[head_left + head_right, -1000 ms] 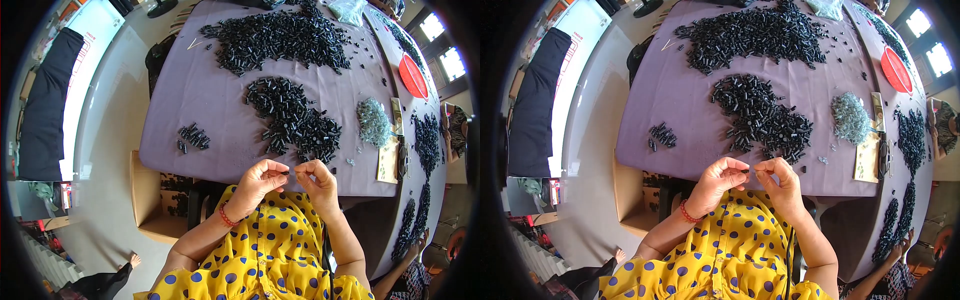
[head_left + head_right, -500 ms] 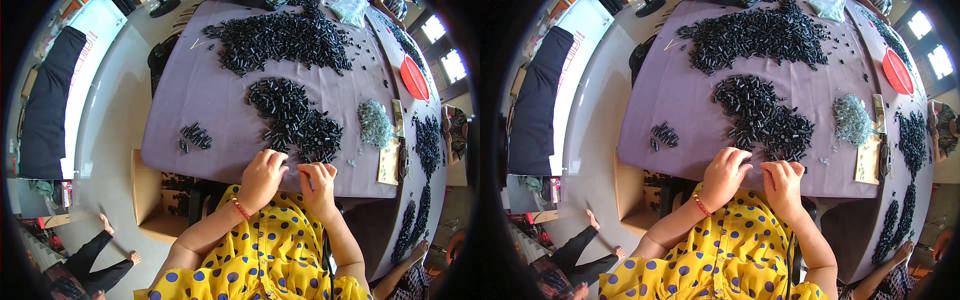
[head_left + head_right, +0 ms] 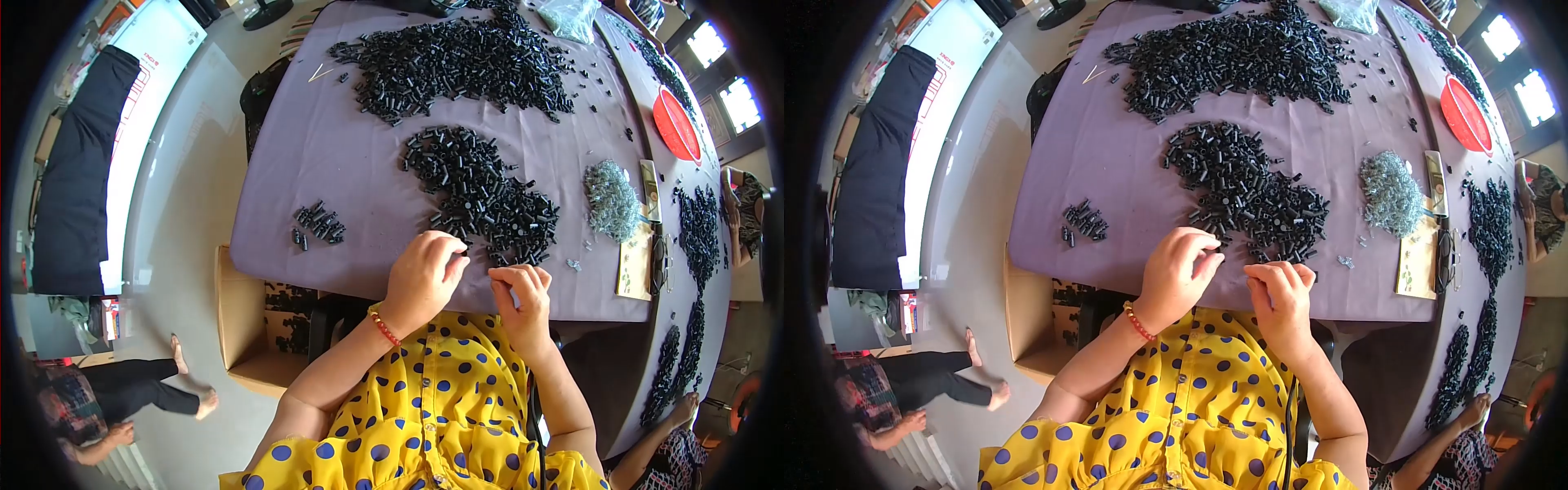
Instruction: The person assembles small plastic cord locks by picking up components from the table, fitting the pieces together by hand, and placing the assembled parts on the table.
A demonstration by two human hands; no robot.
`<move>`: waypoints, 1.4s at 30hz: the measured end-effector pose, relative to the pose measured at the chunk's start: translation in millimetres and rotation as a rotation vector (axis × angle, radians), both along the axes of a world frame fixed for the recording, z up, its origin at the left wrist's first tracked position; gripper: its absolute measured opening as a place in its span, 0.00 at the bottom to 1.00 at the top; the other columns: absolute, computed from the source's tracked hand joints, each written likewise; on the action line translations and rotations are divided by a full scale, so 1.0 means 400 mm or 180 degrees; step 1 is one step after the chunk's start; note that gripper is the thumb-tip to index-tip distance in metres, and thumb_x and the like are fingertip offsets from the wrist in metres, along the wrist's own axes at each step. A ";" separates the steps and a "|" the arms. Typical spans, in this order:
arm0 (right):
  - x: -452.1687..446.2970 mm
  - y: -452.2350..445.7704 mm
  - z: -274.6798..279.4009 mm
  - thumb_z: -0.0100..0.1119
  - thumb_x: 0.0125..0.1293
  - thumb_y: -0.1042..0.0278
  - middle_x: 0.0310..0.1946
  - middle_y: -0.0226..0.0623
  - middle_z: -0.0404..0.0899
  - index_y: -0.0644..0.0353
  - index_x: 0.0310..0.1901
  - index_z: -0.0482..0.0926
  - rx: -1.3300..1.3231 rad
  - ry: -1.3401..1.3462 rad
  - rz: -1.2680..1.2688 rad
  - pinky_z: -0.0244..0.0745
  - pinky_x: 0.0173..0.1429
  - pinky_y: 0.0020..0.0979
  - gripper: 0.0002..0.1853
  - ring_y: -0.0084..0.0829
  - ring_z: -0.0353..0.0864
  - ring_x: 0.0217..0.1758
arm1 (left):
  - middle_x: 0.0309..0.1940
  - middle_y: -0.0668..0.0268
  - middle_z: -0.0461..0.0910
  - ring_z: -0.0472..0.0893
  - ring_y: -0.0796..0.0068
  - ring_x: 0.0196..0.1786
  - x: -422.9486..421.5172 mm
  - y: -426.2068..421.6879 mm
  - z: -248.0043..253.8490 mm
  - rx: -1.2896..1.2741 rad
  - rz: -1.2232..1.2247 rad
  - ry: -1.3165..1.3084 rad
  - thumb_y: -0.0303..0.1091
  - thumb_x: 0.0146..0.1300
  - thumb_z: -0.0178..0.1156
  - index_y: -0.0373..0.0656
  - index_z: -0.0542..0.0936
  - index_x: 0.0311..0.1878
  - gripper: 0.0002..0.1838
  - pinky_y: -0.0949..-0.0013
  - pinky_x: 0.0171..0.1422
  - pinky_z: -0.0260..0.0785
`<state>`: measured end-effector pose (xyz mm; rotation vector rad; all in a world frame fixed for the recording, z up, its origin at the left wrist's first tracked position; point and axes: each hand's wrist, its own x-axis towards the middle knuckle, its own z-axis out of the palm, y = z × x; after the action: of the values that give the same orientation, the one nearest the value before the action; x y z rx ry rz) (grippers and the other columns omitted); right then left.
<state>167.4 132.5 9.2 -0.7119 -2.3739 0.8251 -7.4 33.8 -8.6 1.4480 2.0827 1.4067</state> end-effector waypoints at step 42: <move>-0.038 -0.004 0.025 0.67 0.63 0.79 0.38 0.29 0.86 0.57 0.49 0.84 -0.0684 0.0222 -0.0126 0.66 0.57 0.36 0.13 0.31 0.84 0.41 | 0.49 0.64 0.83 0.85 0.77 0.50 -0.005 -0.071 0.011 -0.0350 -0.0670 -0.3923 0.27 0.77 0.60 0.36 0.77 0.59 0.12 0.71 0.57 0.80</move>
<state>152.2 130.8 19.2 -0.7985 -2.2237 1.0813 -9.3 5.5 -4.0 0.4385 1.1298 1.4648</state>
